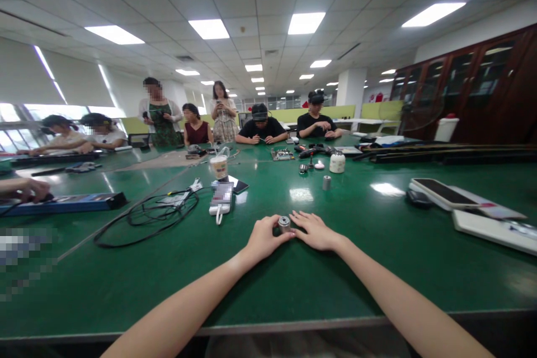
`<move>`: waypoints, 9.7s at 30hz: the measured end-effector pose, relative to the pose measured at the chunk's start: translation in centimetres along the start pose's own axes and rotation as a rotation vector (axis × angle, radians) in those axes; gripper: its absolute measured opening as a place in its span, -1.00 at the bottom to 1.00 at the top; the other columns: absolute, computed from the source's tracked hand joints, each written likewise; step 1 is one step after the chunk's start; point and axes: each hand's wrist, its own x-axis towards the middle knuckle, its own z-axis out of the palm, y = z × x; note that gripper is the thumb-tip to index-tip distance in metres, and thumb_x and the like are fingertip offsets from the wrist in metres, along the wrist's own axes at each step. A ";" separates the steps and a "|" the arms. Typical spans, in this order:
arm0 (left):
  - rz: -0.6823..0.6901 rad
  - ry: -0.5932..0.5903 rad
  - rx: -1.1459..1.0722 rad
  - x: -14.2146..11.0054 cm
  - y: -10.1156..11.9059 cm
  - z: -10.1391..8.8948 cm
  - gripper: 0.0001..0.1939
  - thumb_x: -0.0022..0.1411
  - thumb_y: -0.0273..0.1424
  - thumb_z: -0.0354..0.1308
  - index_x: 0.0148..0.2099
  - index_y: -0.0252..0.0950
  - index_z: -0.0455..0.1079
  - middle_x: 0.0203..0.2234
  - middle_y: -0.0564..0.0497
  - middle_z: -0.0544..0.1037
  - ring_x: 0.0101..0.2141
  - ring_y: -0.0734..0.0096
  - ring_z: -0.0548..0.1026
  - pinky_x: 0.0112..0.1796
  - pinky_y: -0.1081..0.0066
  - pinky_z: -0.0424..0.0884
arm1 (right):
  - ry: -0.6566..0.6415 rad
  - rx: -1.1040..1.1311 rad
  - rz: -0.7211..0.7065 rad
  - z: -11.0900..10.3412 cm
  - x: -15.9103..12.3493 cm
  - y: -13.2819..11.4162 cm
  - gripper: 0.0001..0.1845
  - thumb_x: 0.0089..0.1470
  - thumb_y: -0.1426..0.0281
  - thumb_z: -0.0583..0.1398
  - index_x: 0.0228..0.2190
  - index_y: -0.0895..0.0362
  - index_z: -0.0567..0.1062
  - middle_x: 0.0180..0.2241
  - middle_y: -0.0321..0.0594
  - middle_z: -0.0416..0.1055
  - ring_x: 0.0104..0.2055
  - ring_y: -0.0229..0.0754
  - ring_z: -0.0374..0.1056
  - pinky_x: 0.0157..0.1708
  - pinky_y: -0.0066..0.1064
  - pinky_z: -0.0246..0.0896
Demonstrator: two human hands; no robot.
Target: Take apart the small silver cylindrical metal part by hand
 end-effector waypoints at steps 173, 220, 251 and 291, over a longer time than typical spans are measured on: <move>0.026 -0.063 -0.049 0.0 0.5 -0.4 -0.63 0.11 -0.11 0.31 -0.09 -0.19 0.49 -0.27 0.04 0.65 -0.25 0.22 0.58 -0.23 0.42 0.37 | 0.444 0.444 -0.002 -0.8 0.6 -1.2 -0.88 0.07 0.38 0.29 -0.29 0.13 0.55 -0.32 -0.21 0.58 -0.26 -0.12 0.52 -0.14 -0.22 0.40; 0.055 -0.059 0.117 0.1 0.1 -0.1 -0.54 0.10 -0.07 0.30 -0.03 -0.22 0.47 -0.30 -0.04 0.63 -0.25 0.14 0.57 -0.22 0.36 0.39 | 0.532 0.454 -0.125 -0.3 -0.1 -5.0 -0.92 0.02 0.47 0.27 -0.39 0.09 0.58 -0.40 -0.27 0.57 -0.31 -0.15 0.49 -0.21 -0.33 0.35; 0.053 -0.082 0.073 0.0 0.5 -0.4 -0.54 0.13 -0.11 0.29 0.03 -0.20 0.46 -0.24 -0.01 0.64 -0.22 0.16 0.57 -0.19 0.36 0.40 | 0.524 0.321 -0.157 -0.7 -0.6 -5.1 -0.85 0.01 0.44 0.29 -0.30 0.04 0.58 -0.36 -0.28 0.59 -0.23 -0.09 0.48 -0.11 -0.22 0.26; -0.033 -0.065 0.062 -0.1 0.6 -0.3 -0.57 0.05 -0.01 0.29 -0.16 -0.21 0.52 -0.34 -0.01 0.58 -0.28 0.18 0.50 -0.24 0.36 0.30 | 0.398 0.277 -0.028 0.5 1.0 0.3 -0.91 0.06 0.37 0.31 -0.34 0.13 0.57 -0.40 -0.23 0.58 -0.33 -0.11 0.52 -0.19 -0.15 0.44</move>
